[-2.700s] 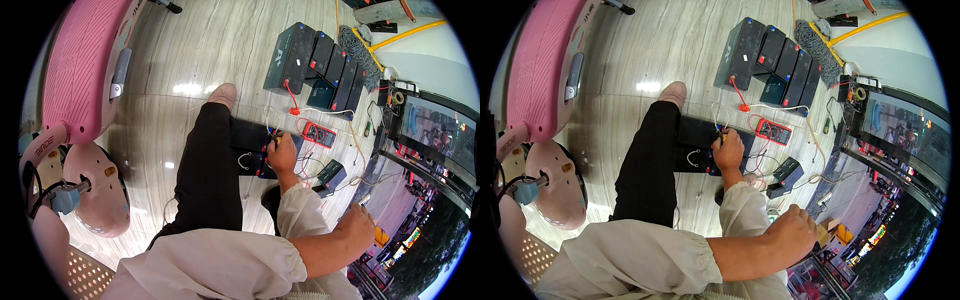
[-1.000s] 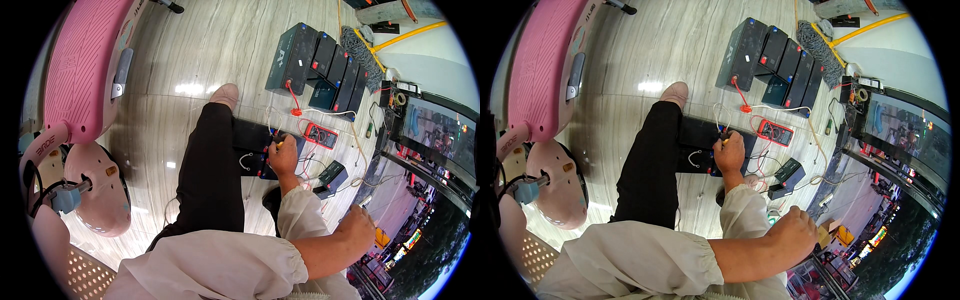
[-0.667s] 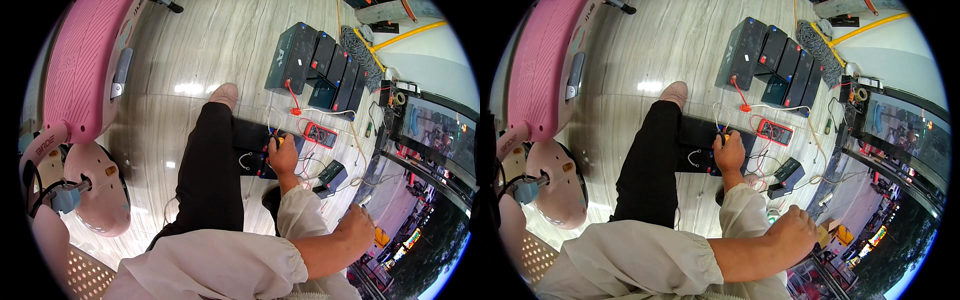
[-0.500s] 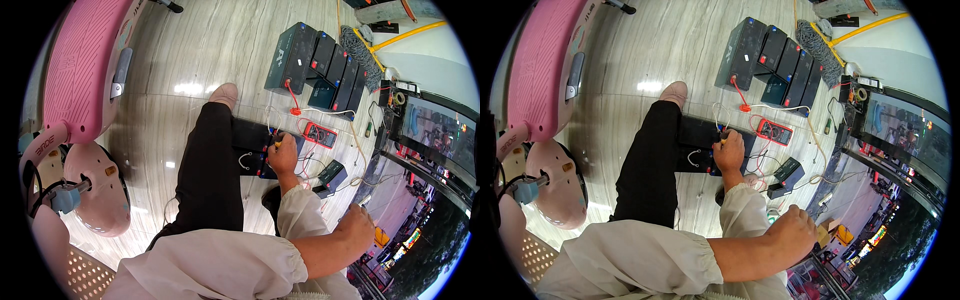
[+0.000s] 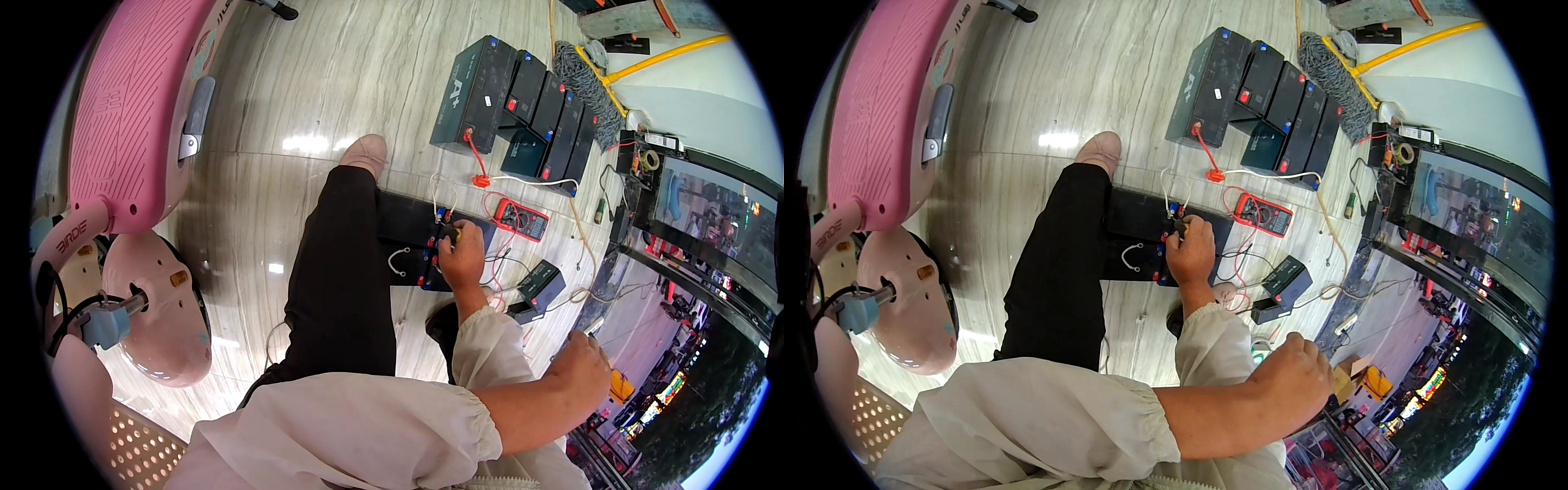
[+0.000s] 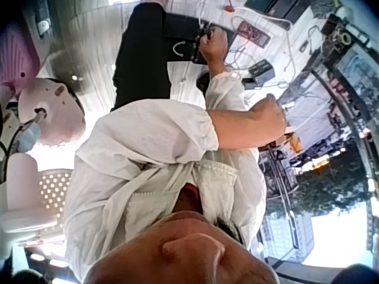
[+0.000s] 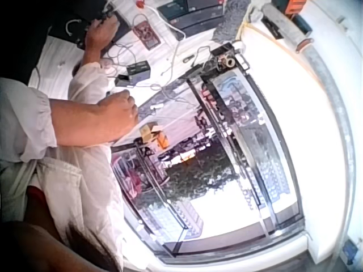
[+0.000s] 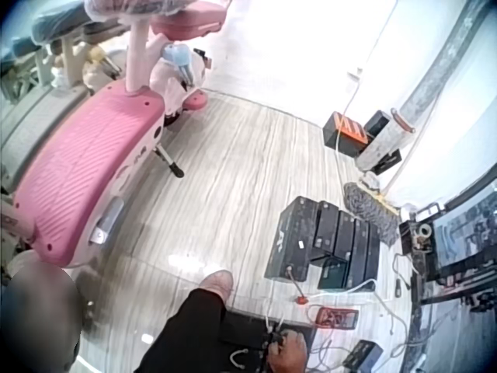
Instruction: The person sits on the floor and connects several black batteries in series using a screwdriver to tighten terminal screws and attach white jumper wires. A multimeter is used to measure voltage across the battery pack.
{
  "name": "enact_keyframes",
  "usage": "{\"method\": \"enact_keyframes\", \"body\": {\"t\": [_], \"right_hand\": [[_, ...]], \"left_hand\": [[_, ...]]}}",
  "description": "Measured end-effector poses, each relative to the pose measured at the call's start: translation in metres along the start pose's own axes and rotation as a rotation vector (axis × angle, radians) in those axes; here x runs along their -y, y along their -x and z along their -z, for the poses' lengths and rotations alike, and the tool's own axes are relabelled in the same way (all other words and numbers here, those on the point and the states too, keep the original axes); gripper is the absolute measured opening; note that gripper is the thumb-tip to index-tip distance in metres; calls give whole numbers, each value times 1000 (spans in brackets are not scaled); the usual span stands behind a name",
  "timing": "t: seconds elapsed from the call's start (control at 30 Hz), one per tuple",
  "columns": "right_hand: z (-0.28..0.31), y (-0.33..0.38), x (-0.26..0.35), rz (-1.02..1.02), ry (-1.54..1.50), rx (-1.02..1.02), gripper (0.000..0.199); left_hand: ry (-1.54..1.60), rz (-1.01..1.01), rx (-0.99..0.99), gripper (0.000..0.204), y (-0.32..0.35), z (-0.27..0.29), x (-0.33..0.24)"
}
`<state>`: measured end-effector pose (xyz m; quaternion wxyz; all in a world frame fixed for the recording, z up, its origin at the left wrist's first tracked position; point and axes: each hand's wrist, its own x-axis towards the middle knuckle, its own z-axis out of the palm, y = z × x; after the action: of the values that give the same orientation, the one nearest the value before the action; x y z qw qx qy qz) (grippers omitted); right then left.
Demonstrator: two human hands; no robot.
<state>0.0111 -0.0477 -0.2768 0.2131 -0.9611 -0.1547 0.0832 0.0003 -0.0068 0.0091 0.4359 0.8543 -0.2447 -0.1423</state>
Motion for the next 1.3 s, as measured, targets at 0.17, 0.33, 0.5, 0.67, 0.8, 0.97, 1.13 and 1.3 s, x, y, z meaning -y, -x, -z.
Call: {"method": "enact_keyframes", "body": {"t": [0.17,0.33,0.5,0.67,0.8,0.97,1.13,1.3], "right_hand": [[-5,7,-7,-101,-100,-46,27],[-9,9,-16,-252,-340,141,28],[-10,6,-1,-238,-390,210,32],[-5,0,13,-18,-286,193,36],[-1,-4,27,-90,-316,239,35],[1,-10,32,-155,-449,230,34],[-5,-15,36,-67,-502,147,32],[-13,-15,31,-216,-536,138,31]], "left_hand": [[-30,-32,-92,22,3,-9,2],[10,-14,57,32,-2,-1,-1],[40,-6,92,32,-3,1,0],[62,-29,119,32,-3,5,1],[47,-32,129,33,-3,5,2],[-31,-30,-119,19,3,-10,3],[81,-27,135,36,-5,3,2],[76,-35,146,36,-5,4,3]]}}
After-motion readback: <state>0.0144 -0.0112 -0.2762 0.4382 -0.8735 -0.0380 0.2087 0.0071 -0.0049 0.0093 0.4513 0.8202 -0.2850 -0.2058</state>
